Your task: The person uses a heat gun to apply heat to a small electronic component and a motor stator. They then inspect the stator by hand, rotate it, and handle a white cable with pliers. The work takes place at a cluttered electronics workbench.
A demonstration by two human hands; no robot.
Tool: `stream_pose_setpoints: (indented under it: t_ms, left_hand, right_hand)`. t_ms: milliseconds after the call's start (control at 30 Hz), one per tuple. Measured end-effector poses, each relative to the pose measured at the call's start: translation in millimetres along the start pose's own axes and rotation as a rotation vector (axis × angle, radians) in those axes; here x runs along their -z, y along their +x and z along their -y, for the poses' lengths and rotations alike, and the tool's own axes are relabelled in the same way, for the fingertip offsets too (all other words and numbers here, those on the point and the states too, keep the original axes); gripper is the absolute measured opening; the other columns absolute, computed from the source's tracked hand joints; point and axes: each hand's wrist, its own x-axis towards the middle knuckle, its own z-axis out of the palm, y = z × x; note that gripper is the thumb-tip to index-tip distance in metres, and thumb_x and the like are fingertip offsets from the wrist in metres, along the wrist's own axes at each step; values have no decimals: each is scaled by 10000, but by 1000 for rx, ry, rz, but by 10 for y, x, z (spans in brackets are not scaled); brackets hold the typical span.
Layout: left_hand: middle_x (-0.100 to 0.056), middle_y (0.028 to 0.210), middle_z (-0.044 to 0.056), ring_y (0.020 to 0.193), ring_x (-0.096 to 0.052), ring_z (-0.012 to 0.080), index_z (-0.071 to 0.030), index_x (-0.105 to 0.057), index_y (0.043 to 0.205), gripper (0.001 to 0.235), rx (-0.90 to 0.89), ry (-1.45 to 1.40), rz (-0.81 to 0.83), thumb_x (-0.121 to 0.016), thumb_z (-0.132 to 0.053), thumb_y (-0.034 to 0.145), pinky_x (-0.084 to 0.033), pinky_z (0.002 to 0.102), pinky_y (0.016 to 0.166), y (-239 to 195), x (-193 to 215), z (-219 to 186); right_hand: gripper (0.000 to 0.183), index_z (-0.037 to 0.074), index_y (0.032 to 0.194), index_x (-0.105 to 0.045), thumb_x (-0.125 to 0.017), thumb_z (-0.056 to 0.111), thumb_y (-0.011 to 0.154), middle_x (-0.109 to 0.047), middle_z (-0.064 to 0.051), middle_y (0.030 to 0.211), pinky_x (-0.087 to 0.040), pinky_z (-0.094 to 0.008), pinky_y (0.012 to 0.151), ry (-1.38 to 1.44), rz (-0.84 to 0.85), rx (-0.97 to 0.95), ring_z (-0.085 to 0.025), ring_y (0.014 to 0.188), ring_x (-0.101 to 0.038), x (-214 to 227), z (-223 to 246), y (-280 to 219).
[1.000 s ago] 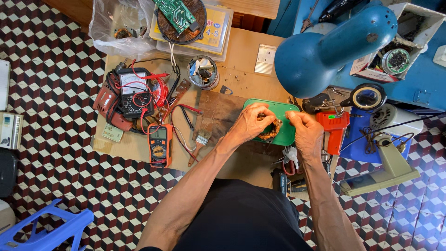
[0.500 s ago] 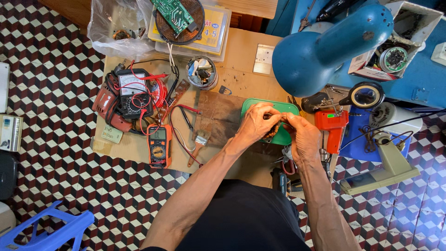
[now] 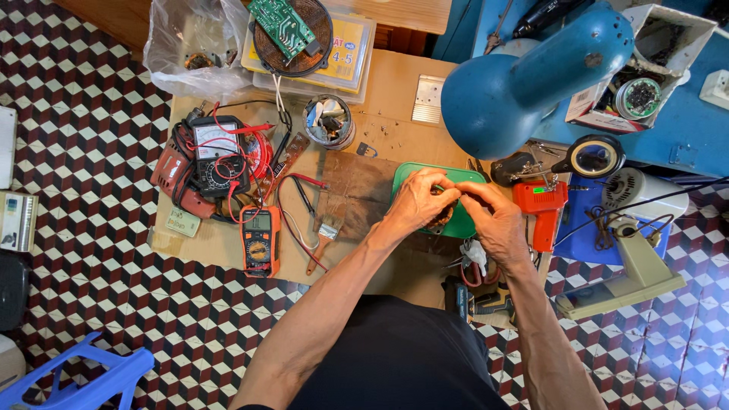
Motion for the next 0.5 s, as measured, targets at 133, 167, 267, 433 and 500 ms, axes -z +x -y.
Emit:
stream_pose_setpoints:
  t_ms: [133, 167, 267, 433, 500]
  left_hand:
    - [-722, 1107, 188, 1101, -675, 310, -38, -768, 907, 256, 4, 0, 61, -739, -288, 865, -525, 401, 960, -16, 57, 13]
    - [-719, 1109, 185, 1107, -668, 313, -39, -770, 899, 252, -11, 1, 68, -741, -287, 867, -513, 410, 973, -19, 71, 13]
    - [-714, 1118, 181, 1115, -666, 318, -48, -764, 903, 240, -22, 16, 78, -733, -283, 865, -512, 420, 986, -29, 92, 5]
    - [-722, 1151, 168, 1167, -639, 328, -65, -758, 969, 196, -63, 66, 102, -686, -219, 870, -492, 422, 1035, -72, 133, 21]
    - [-691, 1220, 180, 1220, -607, 343, -62, -736, 1035, 210, -108, 100, 63, -666, -178, 875, -469, 434, 1070, -105, 181, 29]
  right_hand:
    - [176, 32, 1124, -731, -681, 98, 969, -724, -88, 1060, -540, -296, 840, -165, 2, 106, -156, 974, -693, 38, 23, 26]
    - [168, 34, 1107, -732, -689, 105, 961, -723, -93, 1039, -542, -302, 809, -200, 7, 81, -161, 942, -693, 47, 19, 34]
    - [154, 26, 1078, -729, -707, 111, 952, -715, -112, 1000, -545, -316, 788, -294, -26, 119, -185, 900, -695, 52, -5, 41]
    - [151, 24, 1078, -715, -708, 111, 955, -729, -116, 989, -550, -317, 805, -301, -75, 170, -203, 894, -702, 4, -45, 13]
    - [146, 27, 1075, -716, -704, 121, 963, -733, -115, 974, -552, -317, 795, -295, -82, 139, -200, 884, -709, -4, -45, 3]
